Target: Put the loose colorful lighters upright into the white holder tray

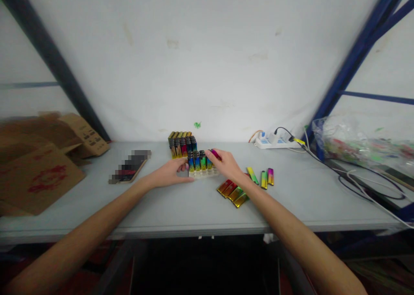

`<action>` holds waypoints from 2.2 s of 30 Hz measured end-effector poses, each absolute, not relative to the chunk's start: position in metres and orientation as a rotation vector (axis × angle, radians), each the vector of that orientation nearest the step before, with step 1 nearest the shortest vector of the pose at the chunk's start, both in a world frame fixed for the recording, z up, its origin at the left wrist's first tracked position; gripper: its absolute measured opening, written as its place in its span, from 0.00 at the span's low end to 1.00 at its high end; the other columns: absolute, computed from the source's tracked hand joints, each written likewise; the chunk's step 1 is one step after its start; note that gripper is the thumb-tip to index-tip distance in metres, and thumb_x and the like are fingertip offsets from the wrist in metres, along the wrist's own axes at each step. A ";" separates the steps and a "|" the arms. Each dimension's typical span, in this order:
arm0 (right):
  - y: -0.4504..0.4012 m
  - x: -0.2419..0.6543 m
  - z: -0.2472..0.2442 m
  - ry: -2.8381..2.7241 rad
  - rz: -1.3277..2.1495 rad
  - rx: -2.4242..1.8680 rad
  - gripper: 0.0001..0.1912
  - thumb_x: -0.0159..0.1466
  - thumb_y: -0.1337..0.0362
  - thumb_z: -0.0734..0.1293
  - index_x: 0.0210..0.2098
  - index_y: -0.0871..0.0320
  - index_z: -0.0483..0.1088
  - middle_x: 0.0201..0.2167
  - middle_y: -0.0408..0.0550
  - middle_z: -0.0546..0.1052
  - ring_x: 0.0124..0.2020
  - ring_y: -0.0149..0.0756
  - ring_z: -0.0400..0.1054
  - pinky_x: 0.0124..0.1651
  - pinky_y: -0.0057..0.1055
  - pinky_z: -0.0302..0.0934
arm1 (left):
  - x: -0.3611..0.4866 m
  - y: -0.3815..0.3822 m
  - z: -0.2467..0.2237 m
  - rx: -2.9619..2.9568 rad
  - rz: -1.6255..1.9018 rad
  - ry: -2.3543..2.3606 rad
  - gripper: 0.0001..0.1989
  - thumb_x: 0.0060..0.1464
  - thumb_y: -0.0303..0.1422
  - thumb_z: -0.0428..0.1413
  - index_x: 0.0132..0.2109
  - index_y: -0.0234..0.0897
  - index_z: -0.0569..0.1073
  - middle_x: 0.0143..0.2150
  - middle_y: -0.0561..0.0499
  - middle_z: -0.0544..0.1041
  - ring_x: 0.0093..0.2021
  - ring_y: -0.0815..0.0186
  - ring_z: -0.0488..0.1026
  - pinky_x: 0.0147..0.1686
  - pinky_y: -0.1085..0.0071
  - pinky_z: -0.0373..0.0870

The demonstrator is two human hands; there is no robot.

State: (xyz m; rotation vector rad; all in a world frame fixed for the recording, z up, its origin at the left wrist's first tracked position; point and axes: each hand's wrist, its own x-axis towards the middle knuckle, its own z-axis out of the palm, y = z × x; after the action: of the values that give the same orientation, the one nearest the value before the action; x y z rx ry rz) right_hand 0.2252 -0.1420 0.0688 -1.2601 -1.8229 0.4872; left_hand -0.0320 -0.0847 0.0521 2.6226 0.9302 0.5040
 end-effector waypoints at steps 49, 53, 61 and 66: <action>-0.131 0.253 0.075 -2.114 0.109 -1.402 0.15 0.75 0.53 0.60 0.39 0.56 0.70 0.29 0.48 0.80 0.30 0.38 0.72 0.36 0.30 0.58 | -0.032 -0.084 0.050 2.614 0.522 0.956 0.29 0.49 0.59 0.61 0.41 0.37 0.71 0.37 0.49 0.74 0.36 0.59 0.71 0.35 0.67 0.66; -0.129 0.256 0.076 -2.201 0.150 -1.467 0.13 0.74 0.56 0.60 0.40 0.56 0.70 0.28 0.49 0.80 0.30 0.38 0.73 0.34 0.30 0.59 | -0.031 -0.085 0.053 2.614 0.516 0.969 0.30 0.49 0.60 0.61 0.41 0.37 0.71 0.37 0.48 0.74 0.35 0.59 0.71 0.35 0.67 0.66; -0.134 0.265 0.087 -2.280 0.310 -1.357 0.13 0.72 0.58 0.63 0.36 0.56 0.74 0.30 0.49 0.80 0.30 0.37 0.72 0.37 0.31 0.61 | -0.030 -0.086 0.053 2.617 0.525 0.962 0.28 0.49 0.59 0.61 0.41 0.37 0.70 0.37 0.48 0.74 0.36 0.59 0.71 0.35 0.67 0.66; -0.130 0.276 0.078 -2.292 0.308 -1.462 0.18 0.70 0.51 0.65 0.35 0.57 0.79 0.29 0.51 0.81 0.28 0.37 0.71 0.35 0.31 0.61 | -0.031 -0.085 0.052 2.615 0.512 0.973 0.29 0.49 0.59 0.61 0.42 0.37 0.71 0.38 0.48 0.74 0.37 0.58 0.72 0.36 0.67 0.66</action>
State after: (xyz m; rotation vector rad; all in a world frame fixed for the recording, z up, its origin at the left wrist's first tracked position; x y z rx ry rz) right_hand 0.2762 -0.1297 0.0781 -1.4617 -2.2916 0.3078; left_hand -0.0308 -0.0855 0.0525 2.6152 0.9731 0.5124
